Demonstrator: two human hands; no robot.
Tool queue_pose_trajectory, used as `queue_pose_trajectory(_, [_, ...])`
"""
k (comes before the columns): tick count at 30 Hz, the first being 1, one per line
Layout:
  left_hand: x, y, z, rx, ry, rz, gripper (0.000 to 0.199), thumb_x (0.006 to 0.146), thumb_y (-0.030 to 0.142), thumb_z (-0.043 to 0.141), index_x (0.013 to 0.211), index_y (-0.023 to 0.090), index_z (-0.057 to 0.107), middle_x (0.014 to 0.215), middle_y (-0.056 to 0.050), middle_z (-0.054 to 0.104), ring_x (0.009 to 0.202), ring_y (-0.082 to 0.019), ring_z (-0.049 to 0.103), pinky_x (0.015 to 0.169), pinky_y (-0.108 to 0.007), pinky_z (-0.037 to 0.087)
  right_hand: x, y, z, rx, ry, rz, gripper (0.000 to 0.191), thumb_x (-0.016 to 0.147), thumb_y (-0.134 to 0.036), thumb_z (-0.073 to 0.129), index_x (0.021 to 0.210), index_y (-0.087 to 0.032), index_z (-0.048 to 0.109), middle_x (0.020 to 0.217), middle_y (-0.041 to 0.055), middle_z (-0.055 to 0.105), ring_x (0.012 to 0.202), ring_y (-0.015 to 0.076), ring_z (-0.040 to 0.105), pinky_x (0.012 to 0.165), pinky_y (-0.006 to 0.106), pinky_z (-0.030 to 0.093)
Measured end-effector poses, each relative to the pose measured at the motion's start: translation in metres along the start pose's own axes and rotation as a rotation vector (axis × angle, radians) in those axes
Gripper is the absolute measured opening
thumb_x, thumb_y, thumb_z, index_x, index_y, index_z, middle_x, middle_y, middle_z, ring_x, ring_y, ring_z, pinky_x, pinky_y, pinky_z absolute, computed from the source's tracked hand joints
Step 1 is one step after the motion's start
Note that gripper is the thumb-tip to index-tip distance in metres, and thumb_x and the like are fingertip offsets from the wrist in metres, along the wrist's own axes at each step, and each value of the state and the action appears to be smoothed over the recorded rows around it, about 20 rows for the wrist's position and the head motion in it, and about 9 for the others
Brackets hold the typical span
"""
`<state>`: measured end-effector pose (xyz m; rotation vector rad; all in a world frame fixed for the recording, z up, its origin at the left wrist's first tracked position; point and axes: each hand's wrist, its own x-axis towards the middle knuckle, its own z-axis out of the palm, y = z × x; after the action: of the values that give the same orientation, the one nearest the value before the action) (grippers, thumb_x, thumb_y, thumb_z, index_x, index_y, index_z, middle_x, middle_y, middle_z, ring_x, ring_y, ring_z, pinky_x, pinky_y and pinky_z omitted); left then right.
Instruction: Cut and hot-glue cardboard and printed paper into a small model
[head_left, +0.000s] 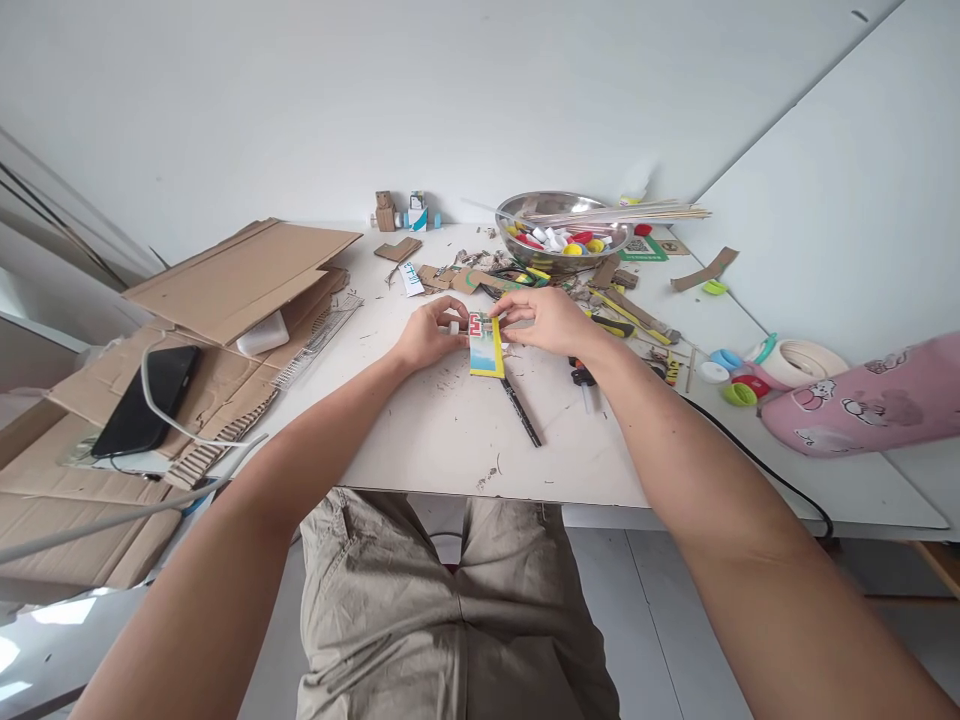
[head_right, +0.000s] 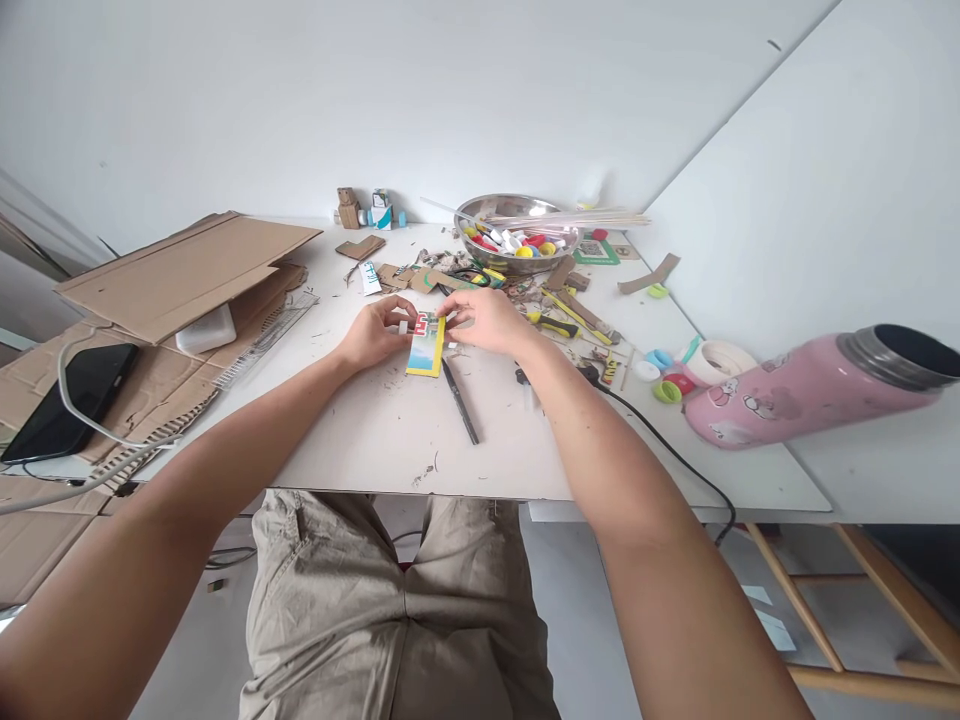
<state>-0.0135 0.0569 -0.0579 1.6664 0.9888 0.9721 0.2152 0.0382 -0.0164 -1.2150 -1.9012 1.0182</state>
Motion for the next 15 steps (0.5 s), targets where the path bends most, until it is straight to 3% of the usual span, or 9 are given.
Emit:
queue_pose_trajectory(6, [-0.0005, -0.0012, -0.0027, 0.079, -0.006, -0.02, 0.054, 0.06, 0.035, 0.096, 0.102, 0.024, 0.063, 0.094, -0.001, 0.085, 0.075, -0.017, 0.075, 0.071, -0.026, 0.052, 0.0028, 0.0025, 0.0009, 0.005, 0.007, -0.007, 0.028, 0.065, -0.001, 0.083, 0.086, -0.021, 0.08, 0.097, 0.0058, 0.086, 0.095, 0.0256, 0.084, 0.087, 0.036, 0.07])
queue_pose_trajectory(15, [-0.0008, -0.0011, -0.0027, 0.186, 0.022, 0.037, 0.042, 0.063, 0.032, 0.092, 0.094, 0.026, 0.065, 0.089, 0.001, 0.083, 0.097, -0.026, 0.083, 0.087, -0.033, 0.058, 0.0075, 0.0075, 0.0047, -0.053, 0.039, -0.081, 0.032, 0.068, 0.0, 0.078, 0.092, -0.019, 0.084, 0.102, 0.0058, 0.087, 0.093, 0.0242, 0.084, 0.091, 0.038, 0.07])
